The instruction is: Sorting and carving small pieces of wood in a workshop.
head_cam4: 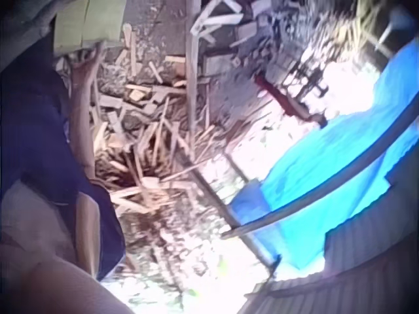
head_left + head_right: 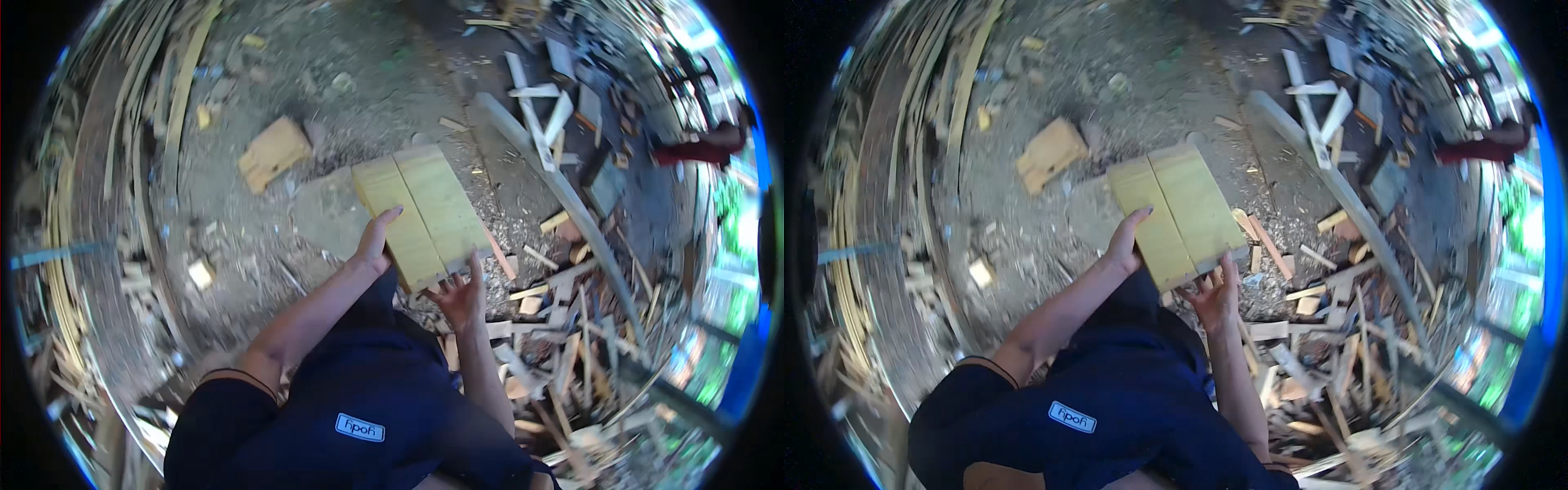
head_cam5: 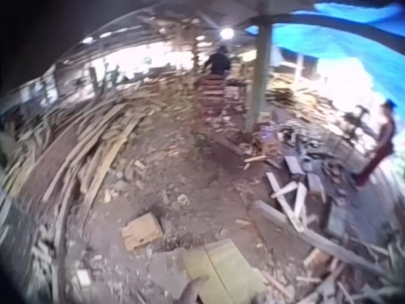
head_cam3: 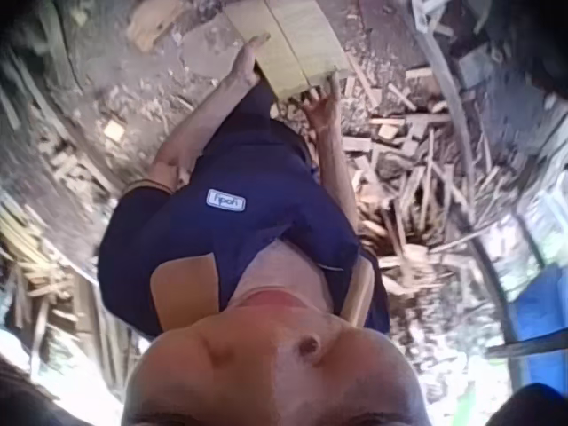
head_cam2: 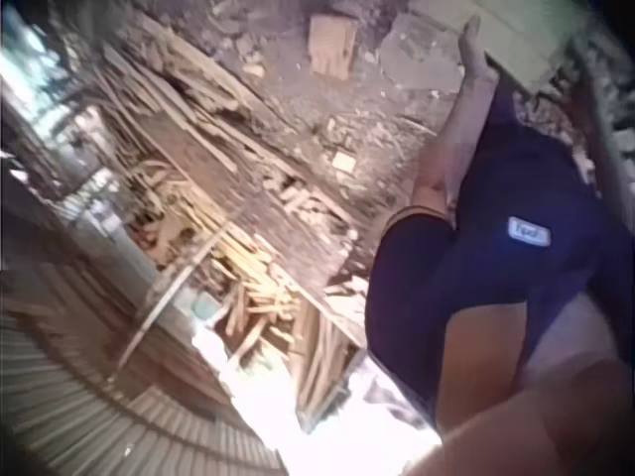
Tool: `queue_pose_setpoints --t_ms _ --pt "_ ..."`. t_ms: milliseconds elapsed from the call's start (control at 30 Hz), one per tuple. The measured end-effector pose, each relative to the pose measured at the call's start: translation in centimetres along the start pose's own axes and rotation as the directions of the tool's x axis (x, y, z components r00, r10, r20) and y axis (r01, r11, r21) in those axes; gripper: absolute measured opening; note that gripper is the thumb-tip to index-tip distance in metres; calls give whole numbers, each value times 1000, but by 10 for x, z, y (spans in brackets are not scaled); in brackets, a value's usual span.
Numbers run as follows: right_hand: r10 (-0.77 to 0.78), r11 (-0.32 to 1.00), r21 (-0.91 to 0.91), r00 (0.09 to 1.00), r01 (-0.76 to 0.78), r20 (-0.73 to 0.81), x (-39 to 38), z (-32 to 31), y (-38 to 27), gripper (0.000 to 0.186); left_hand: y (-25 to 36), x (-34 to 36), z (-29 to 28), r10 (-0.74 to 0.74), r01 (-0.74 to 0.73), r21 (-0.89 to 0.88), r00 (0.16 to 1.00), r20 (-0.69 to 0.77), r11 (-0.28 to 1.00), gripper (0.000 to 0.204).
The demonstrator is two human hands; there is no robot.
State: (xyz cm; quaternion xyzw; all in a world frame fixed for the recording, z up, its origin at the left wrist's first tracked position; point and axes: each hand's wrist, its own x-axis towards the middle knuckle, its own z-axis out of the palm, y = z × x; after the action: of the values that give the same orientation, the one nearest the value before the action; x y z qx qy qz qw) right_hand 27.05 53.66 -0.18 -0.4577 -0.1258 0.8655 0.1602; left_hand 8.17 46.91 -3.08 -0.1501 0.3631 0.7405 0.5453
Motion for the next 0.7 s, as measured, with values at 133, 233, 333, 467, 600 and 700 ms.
queue_pose_setpoints --t_ms 133,233,333,467,600,700 --pt "258 912 -318 965 -261 -53 38 23 -42 74 -11 11 9 103 -120 -94 979 -174 988 47" --pt "337 863 -370 938 -344 -85 53 41 -73 69 -4 24 28 106 -137 -131 969 -225 982 49" --pt "372 858 -357 926 -370 -66 73 51 -114 67 9 41 59 56 -68 -56 978 -202 996 49" --pt "341 910 -203 931 -362 -133 114 38 -178 69 13 72 95 41 -40 208 999 1 977 66" --pt "274 962 110 905 -252 -325 189 -20 -271 77 -11 94 45 88 -18 316 974 -207 949 65" --pt "260 937 329 870 -121 -419 272 -111 -374 87 -57 63 -37 217 -138 215 885 -412 967 59"
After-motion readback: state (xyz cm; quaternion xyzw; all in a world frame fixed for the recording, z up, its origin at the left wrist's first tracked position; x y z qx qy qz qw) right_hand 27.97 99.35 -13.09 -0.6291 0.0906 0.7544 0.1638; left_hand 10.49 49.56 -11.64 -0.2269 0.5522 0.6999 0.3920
